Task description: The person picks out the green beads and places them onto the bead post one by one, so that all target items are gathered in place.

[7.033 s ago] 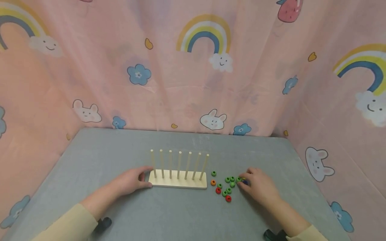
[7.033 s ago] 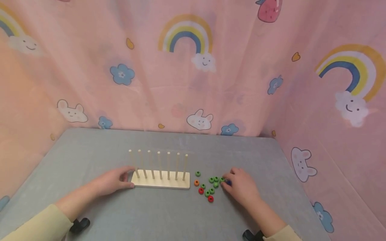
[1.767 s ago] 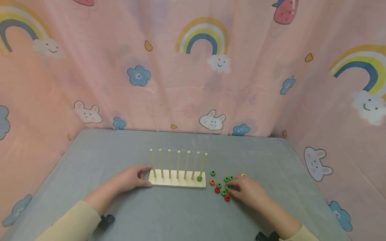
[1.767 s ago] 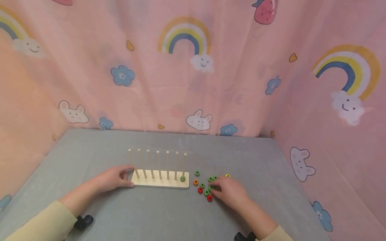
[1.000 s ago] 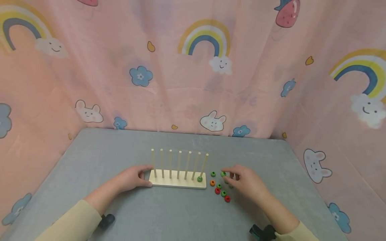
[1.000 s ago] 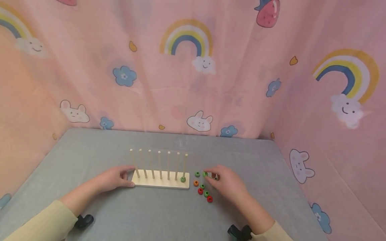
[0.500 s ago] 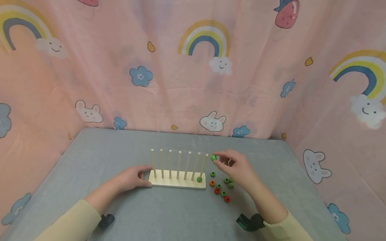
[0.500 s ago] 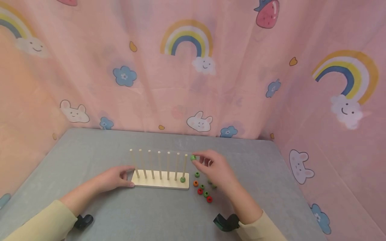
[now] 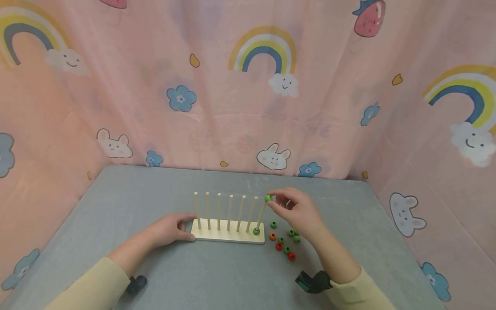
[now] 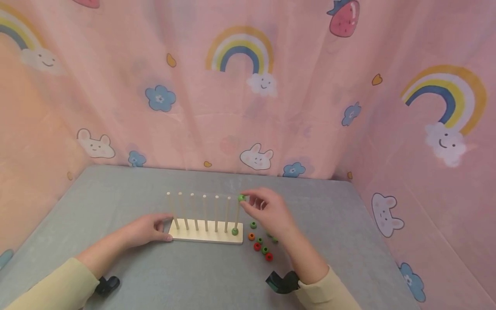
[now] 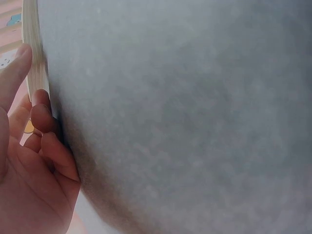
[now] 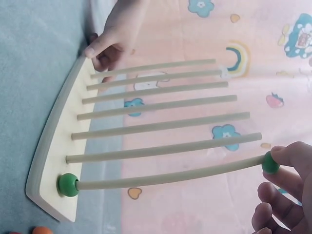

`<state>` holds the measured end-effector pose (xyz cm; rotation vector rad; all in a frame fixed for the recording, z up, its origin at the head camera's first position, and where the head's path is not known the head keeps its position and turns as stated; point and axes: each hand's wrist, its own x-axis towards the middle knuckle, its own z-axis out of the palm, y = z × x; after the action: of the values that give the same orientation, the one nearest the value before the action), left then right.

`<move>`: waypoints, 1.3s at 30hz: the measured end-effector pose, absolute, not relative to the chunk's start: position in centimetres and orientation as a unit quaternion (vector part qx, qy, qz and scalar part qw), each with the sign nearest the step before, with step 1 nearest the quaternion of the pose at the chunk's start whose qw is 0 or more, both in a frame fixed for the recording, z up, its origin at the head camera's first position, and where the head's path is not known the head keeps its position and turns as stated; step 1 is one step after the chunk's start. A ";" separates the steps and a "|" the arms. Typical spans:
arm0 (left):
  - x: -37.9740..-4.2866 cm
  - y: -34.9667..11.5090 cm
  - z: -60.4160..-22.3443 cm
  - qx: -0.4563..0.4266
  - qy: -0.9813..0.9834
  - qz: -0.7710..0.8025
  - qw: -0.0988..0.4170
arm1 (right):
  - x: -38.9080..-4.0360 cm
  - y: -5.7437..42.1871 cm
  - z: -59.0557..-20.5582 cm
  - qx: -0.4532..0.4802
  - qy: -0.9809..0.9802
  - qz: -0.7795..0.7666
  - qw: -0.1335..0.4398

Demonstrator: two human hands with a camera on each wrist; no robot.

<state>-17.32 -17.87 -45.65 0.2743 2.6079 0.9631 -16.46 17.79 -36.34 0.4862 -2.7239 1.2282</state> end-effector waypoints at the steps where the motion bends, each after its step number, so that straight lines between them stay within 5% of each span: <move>1: -17.3 -17.9 -45.7 0.097 0.919 0.340 0.173 | -16.5 17.7 -36.3 0.161 -0.900 0.402 0.055; 18: -17.4 -18.0 -45.8 0.093 0.916 0.349 0.175 | -16.6 17.0 -37.5 0.164 -0.909 0.381 0.037; 39: -17.3 -17.8 -45.4 0.101 0.920 0.339 0.170 | -16.8 16.6 -45.0 0.162 -0.941 0.292 -0.052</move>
<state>-17.26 -17.81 -45.45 0.2868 2.6146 0.9627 -16.82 16.60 -44.96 0.5277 -3.0586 0.9478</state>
